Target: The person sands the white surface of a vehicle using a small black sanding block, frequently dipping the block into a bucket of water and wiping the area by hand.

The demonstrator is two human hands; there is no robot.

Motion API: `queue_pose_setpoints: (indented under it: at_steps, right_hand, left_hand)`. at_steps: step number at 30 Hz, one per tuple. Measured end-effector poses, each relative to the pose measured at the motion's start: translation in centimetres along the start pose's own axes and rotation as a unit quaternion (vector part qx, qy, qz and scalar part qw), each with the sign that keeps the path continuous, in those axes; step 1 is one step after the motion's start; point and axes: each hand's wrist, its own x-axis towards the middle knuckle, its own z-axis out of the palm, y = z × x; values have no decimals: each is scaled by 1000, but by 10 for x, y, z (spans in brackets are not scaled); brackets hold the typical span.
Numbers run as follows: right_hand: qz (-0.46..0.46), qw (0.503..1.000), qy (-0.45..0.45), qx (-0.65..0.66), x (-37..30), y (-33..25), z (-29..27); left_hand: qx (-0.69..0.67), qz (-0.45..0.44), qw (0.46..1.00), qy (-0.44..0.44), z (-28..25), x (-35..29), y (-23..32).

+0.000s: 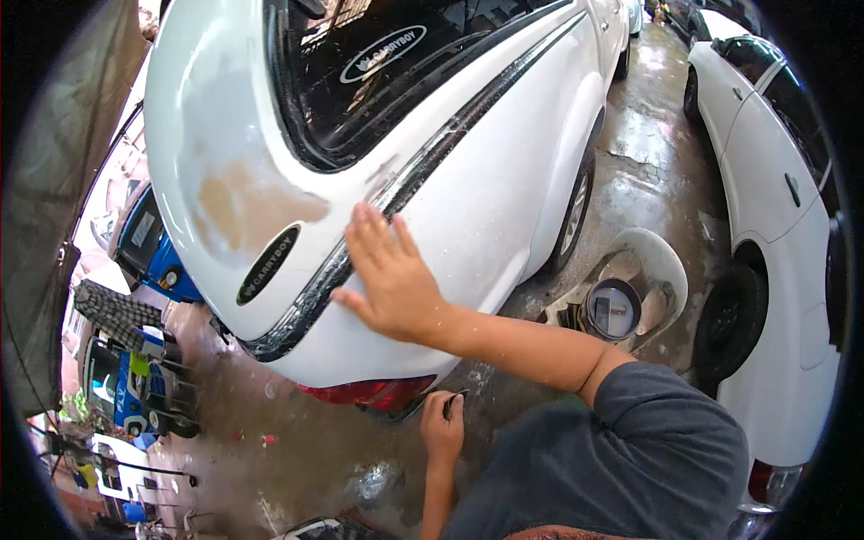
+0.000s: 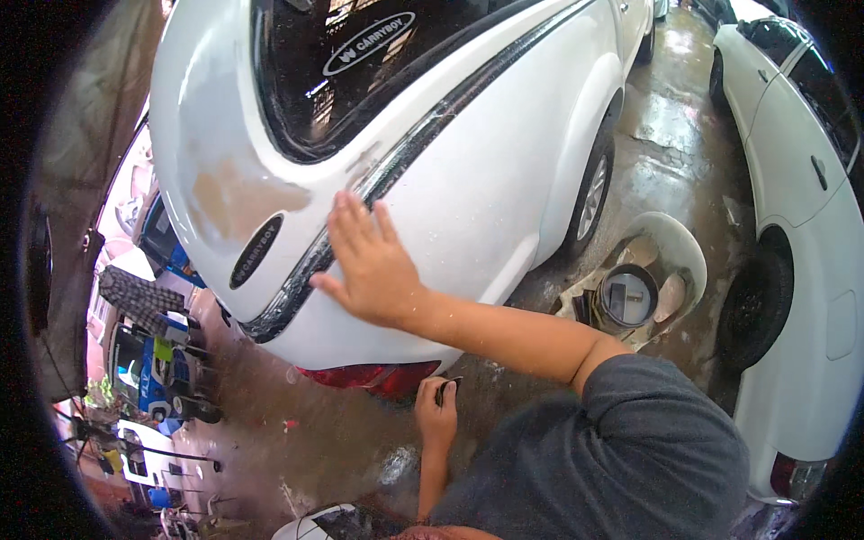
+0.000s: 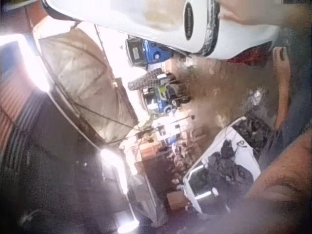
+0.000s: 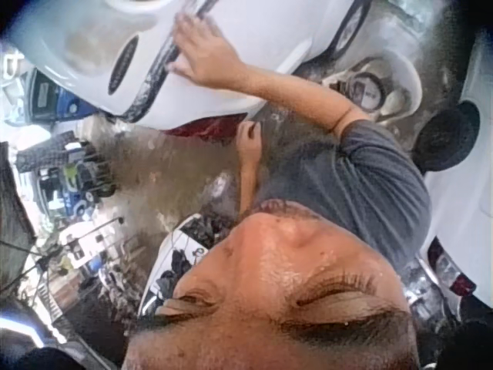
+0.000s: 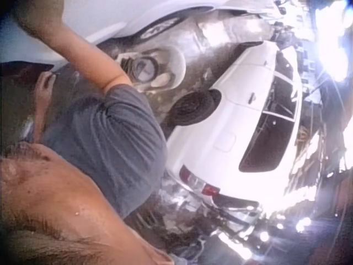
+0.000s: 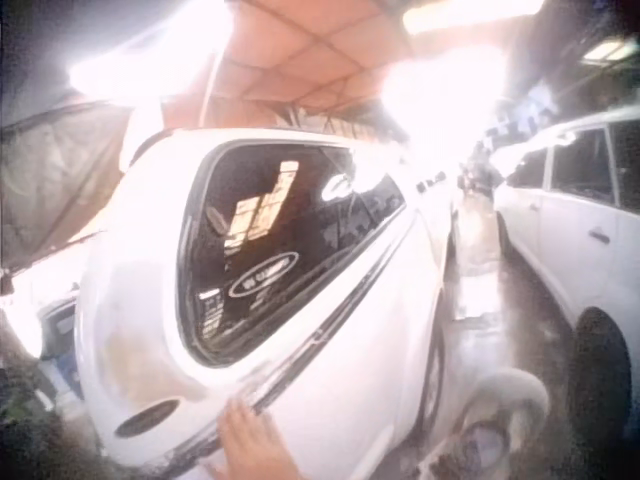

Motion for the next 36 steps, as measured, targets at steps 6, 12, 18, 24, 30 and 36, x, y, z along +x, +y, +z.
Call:
queue_pose_setpoints:
  at_steps: [6, 12, 18, 24, 30, 36]
  right_hand:
    - [-107, 993, -24, 51, 9, 60, -21]
    - [-211, 977, 1, -33, 41, 134, -38]
    - [-228, 970, 1, -81, 49, 170, -46]
    - [-217, 974, 14, -58, 54, 183, -59]
    - [-98, 990, -71, 77, -4, 175, -96]
    - [58, 950, -293, 90, -178, 249, -124]
  left_hand:
    - [11, 8, 1000, -8, 27, 15, 27]
    - [4, -41, 999, -5, 52, 9, 47]
    - [14, -73, 997, 32, 66, -8, 60]
    - [36, -119, 990, 71, 73, -25, 61]
    - [-14, -196, 975, 108, 87, -14, 64]
    - [-193, -235, 948, 97, 138, 35, 62]
